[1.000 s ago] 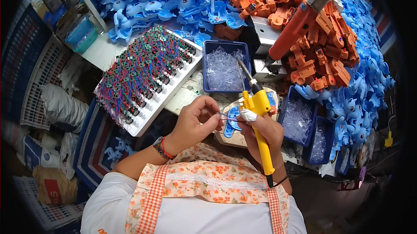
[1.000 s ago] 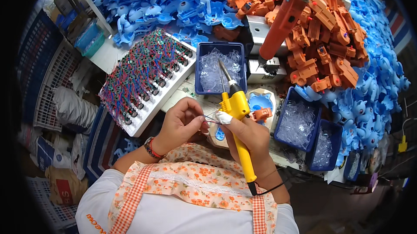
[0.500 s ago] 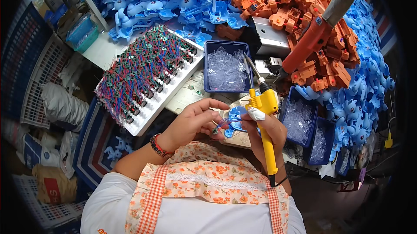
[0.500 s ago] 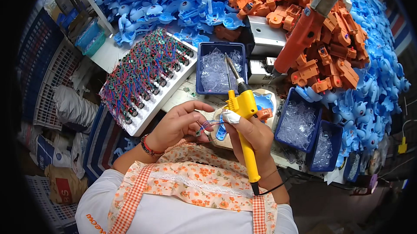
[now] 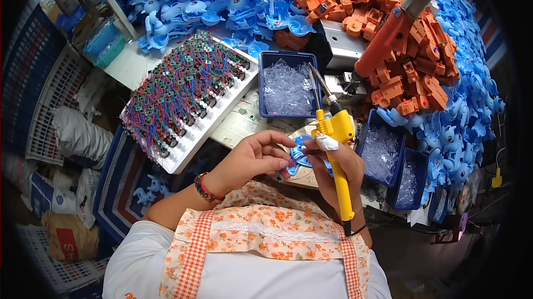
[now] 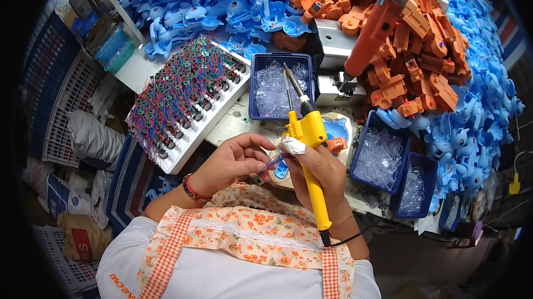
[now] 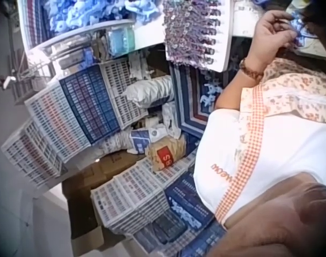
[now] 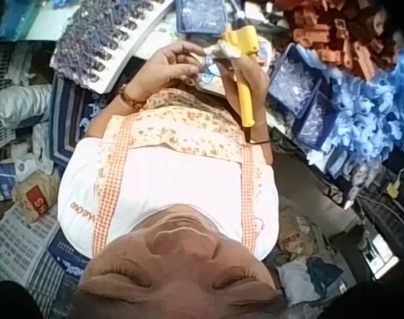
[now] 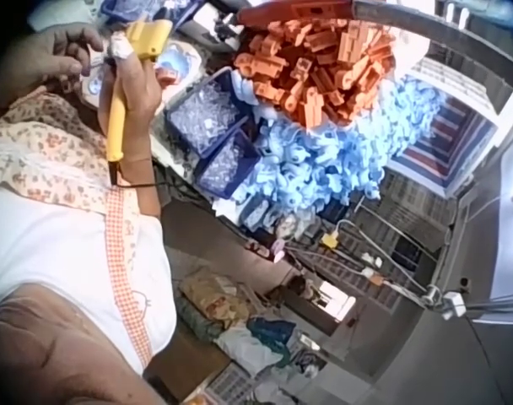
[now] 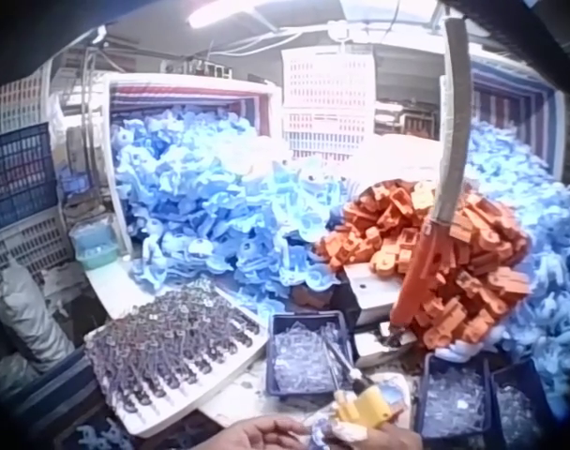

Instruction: The recorder is seen assembling plastic toy parts at a workbench using a soldering iron and a pneumatic press.

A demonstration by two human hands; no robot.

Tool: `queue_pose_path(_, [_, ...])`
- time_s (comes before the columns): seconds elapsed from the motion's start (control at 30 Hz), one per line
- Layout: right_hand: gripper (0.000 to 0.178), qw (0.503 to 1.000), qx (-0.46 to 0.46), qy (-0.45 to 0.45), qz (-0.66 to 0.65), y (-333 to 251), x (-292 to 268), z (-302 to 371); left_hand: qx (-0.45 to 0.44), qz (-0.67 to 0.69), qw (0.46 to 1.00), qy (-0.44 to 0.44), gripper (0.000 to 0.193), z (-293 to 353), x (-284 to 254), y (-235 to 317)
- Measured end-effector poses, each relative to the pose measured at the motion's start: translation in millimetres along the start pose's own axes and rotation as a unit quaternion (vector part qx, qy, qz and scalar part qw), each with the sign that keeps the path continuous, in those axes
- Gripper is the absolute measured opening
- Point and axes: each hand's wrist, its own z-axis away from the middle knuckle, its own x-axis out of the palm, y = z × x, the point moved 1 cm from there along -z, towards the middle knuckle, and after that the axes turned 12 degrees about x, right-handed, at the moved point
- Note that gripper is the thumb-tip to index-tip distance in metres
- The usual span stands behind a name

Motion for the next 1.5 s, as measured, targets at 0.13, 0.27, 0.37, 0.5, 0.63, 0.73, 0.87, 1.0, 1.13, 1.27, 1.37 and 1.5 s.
queue_pose_path(0.13, [0.047,0.999,0.014,-0.009,-0.031,0,1,-1,0.022,-0.032,0.999,-0.025,0.033,1,-1,-1])
queue_pose_path(0.27, [0.045,0.998,0.044,0.000,-0.054,6,1,3,0.137,-0.077,0.987,0.030,0.030,3,4,-4])
queue_pose_path(0.37, [0.043,0.996,0.062,-0.004,-0.058,8,0,3,0.215,-0.111,0.969,0.060,0.026,4,1,-10])
queue_pose_path(0.5, [0.043,0.996,0.069,-0.002,-0.056,10,2,5,0.203,-0.089,0.972,0.075,0.028,3,-3,-10])
queue_pose_path(0.63, [0.042,0.997,0.069,0.009,-0.039,13,0,6,0.131,-0.064,0.985,0.092,0.031,3,-6,-4])
queue_pose_path(0.73, [0.043,0.997,0.076,0.001,-0.031,15,0,6,0.046,0.040,0.993,0.099,0.038,5,-4,2])
queue_pose_path(0.87, [0.044,0.997,0.071,0.004,-0.033,19,1,8,0.025,0.063,0.995,0.079,0.031,7,5,7])
queue_pose_path(1.0, [0.046,0.976,0.171,-0.007,-0.134,10,0,13,0.039,-0.011,0.994,0.100,0.017,6,1,12])
queue_pose_path(1.13, [0.048,0.961,0.124,0.042,-0.243,14,-25,27,0.163,-0.251,0.951,0.078,0.010,-3,-14,30])
queue_pose_path(1.27, [0.054,0.975,0.098,0.124,-0.158,27,-58,53,0.214,-0.480,0.850,-0.017,0.009,-16,-15,44])
queue_pose_path(1.37, [0.058,0.969,0.166,0.168,-0.069,33,-63,74,0.195,-0.506,0.839,-0.050,0.009,-26,-7,35])
queue_pose_path(1.5, [0.071,0.958,0.195,0.206,-0.049,24,-54,85,0.204,-0.508,0.828,-0.121,0.008,-44,0,4])
